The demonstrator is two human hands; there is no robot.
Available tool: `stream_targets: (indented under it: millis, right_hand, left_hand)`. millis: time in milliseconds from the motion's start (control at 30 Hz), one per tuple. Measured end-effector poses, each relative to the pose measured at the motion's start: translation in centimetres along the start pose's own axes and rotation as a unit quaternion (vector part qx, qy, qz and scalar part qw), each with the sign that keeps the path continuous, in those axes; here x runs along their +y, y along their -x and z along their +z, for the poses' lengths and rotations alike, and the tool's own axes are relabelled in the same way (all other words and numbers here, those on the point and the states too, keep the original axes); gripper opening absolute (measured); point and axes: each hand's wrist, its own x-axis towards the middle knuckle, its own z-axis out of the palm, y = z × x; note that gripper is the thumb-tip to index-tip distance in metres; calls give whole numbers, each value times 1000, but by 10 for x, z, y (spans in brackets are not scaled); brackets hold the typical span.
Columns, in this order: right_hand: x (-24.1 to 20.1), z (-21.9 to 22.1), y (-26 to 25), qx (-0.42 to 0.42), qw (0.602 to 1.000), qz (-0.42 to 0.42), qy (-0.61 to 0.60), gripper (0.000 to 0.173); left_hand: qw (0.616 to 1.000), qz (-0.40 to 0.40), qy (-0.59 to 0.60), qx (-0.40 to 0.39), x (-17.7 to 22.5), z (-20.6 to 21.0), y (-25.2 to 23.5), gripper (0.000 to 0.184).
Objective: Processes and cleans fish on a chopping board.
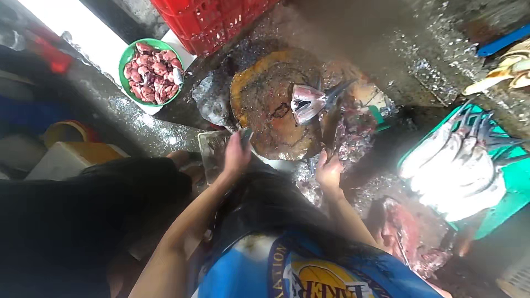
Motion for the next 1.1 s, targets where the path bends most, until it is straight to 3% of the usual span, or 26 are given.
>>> stream_targets:
  millis: [133, 267, 367, 433, 533, 667, 767, 867, 1000, 1100]
  right_hand:
    - [4, 4, 1, -6, 1000, 17, -9, 66]
    - [3, 6, 2, 8, 1000, -2, -15, 66]
    - [2, 5, 3, 7, 1000, -1, -19, 65]
    - [1, 3, 2, 2, 1000, -3, -23, 62]
    - [-1, 1, 4, -17, 999, 1, -30, 60]
    - [-5, -6, 3, -31, 999, 17, -33, 54]
    - [-2, -3, 3, -32, 998, 31, -38, 56]
    - [0, -4, 0, -43, 997, 46, -47, 60]
    - [0, -3, -2, -39, 997, 47, -50, 62]
    - [1, -6, -3, -54, 996, 45, -62, 59]
  left_hand:
    - [989, -137, -49, 41, -67, -30, 37, 94]
    - [969, -204, -8, 142, -90, -62, 21, 73]
    - [976, -104, 37, 188, -56, -74, -20, 60]
    - [984, -24, 64, 163, -19, -71, -55, 51]
    - [992, 92, 62, 57, 41, -57, -107, 45]
    - [969, 210, -79, -109, 115, -4, -169, 48]
    - [928, 247, -175, -216, 152, 41, -196, 68]
    - [894, 290, -232, -252, 173, 73, -211, 69]
    - [874, 298, -284, -258, 186, 85, -213, 63]
    - [900, 253, -287, -206, 176, 67, -190, 53]
